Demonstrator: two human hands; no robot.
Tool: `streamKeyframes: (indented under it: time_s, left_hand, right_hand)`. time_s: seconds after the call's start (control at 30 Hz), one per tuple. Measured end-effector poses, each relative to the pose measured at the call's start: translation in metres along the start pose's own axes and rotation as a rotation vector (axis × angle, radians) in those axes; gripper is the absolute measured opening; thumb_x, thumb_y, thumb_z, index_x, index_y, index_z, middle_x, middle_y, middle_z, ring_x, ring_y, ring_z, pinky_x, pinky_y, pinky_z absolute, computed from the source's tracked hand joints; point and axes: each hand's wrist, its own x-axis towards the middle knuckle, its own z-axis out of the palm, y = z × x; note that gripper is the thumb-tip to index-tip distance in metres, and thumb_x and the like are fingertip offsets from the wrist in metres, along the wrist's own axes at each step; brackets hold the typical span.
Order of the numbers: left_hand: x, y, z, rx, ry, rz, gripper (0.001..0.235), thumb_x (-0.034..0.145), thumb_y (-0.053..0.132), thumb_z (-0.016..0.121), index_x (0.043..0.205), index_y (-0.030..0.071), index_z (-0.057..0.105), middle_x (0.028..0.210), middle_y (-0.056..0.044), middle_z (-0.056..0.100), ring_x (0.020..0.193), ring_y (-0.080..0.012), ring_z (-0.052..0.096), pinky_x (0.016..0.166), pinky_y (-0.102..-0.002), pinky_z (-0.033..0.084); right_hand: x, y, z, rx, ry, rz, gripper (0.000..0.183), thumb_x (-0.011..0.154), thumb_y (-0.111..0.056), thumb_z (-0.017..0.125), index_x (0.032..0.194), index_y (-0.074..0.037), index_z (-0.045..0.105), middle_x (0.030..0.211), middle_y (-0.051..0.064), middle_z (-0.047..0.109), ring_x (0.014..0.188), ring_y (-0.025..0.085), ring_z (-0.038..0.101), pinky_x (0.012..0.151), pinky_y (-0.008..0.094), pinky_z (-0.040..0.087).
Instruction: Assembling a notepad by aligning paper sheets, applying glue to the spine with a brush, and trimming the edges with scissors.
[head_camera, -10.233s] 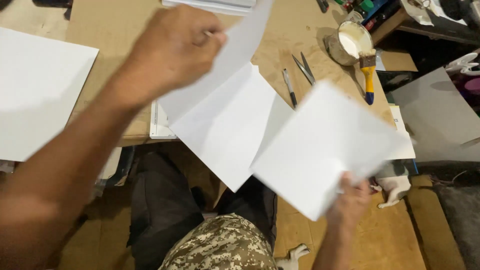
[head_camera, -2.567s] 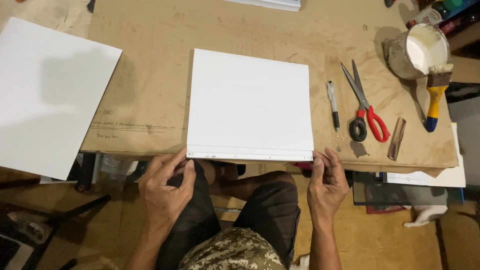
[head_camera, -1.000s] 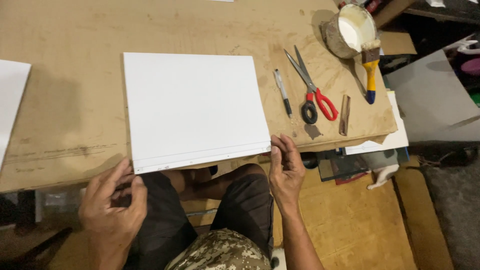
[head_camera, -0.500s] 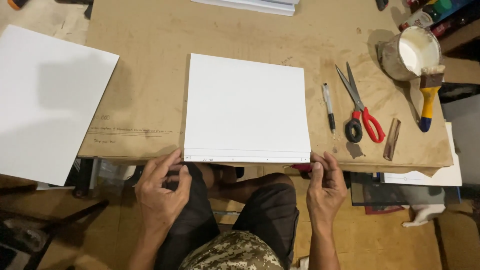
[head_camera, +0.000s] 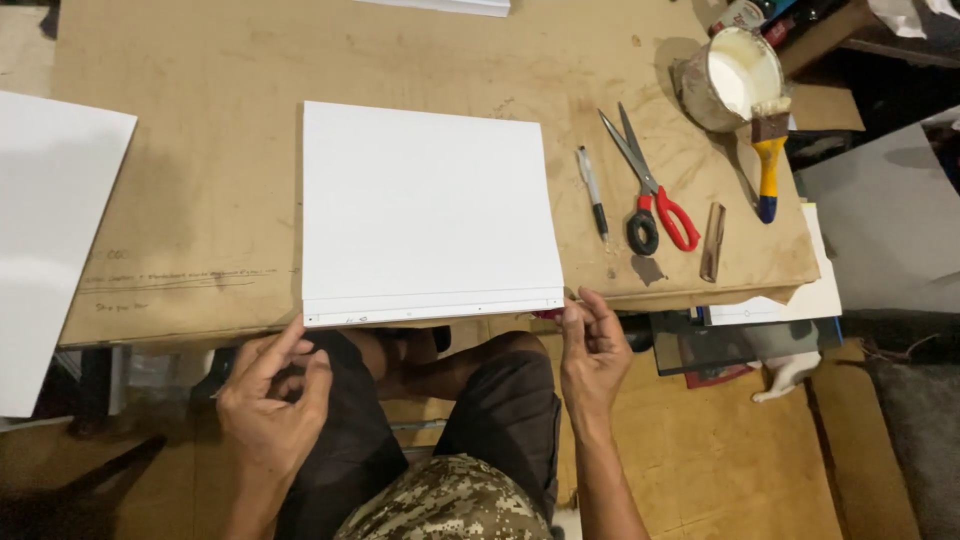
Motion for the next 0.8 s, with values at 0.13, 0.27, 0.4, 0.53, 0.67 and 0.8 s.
streamKeyframes:
  time_s: [0.13, 0.27, 0.4, 0.53, 0.67, 0.8]
  left_hand:
    - [0.002, 0.007, -0.002, -0.027, -0.008, -0.011, 0.040, 0.092, -0.004, 0.070, 0.131, 0.001, 0.073, 0.103, -0.010, 0.069, 0.083, -0.0118, 0.066, 0.067, -0.021, 0.055]
    - [0.016, -0.014, -0.018, 0.156, 0.019, 0.233, 0.033, 0.098, -0.006, 0.070, 0.129, 0.003, 0.079, 0.104, -0.010, 0.071, 0.088, -0.0204, 0.063, 0.083, -0.031, 0.051]
    - [0.070, 0.056, -0.026, 0.289, -0.098, 0.528, 0.024, 0.100, -0.004, 0.075, 0.123, -0.008, 0.077, 0.090, -0.017, 0.063, 0.072, -0.0293, 0.060, 0.065, -0.042, 0.044]
    - [0.107, 0.067, 0.022, 0.338, -0.244, 0.915, 0.034, 0.090, 0.021, 0.086, 0.118, 0.005, 0.079, 0.115, -0.012, 0.070, 0.099, -0.0265, 0.069, 0.094, -0.038, 0.055]
    - [0.134, 0.057, 0.068, 0.419, -0.461, 0.952, 0.045, 0.082, 0.043, 0.081, 0.117, 0.015, 0.075, 0.129, -0.007, 0.068, 0.112, -0.0313, 0.068, 0.086, -0.049, 0.055]
    - [0.142, 0.050, 0.083, 0.569, -0.586, 0.832, 0.069, 0.071, 0.068, 0.077, 0.123, 0.022, 0.072, 0.135, -0.003, 0.064, 0.121, -0.0300, 0.063, 0.096, -0.052, 0.051]
  right_hand:
    - [0.000, 0.003, 0.000, -0.038, 0.032, -0.002, 0.036, 0.099, -0.022, 0.068, 0.127, 0.000, 0.068, 0.098, 0.008, 0.076, 0.086, 0.010, 0.070, 0.080, 0.025, 0.060]
    - [0.015, 0.001, -0.013, -0.055, -0.017, -0.048, 0.033, 0.100, -0.022, 0.064, 0.124, 0.000, 0.067, 0.104, 0.009, 0.078, 0.087, 0.014, 0.074, 0.080, 0.029, 0.064]
    - [0.075, -0.025, -0.040, 0.125, 0.154, 0.142, 0.042, 0.092, -0.023, 0.072, 0.128, -0.003, 0.068, 0.103, 0.008, 0.077, 0.082, 0.013, 0.070, 0.078, 0.027, 0.062]
    - [0.185, -0.028, -0.072, 0.844, 0.267, 0.360, 0.016, 0.089, -0.016, 0.075, 0.102, -0.011, 0.067, 0.096, 0.004, 0.072, 0.076, 0.009, 0.067, 0.063, 0.018, 0.055]
    - [0.318, 0.061, -0.101, 1.314, 0.354, 0.580, 0.090, 0.081, -0.018, 0.080, 0.153, 0.006, 0.033, 0.159, 0.021, 0.033, 0.106, 0.027, 0.064, 0.080, 0.034, 0.064]
    - [0.388, 0.102, -0.102, 1.344, 0.622, 0.634, 0.055, 0.082, -0.027, 0.082, 0.123, -0.010, 0.048, 0.113, 0.007, 0.051, 0.081, 0.019, 0.059, 0.064, 0.027, 0.050]
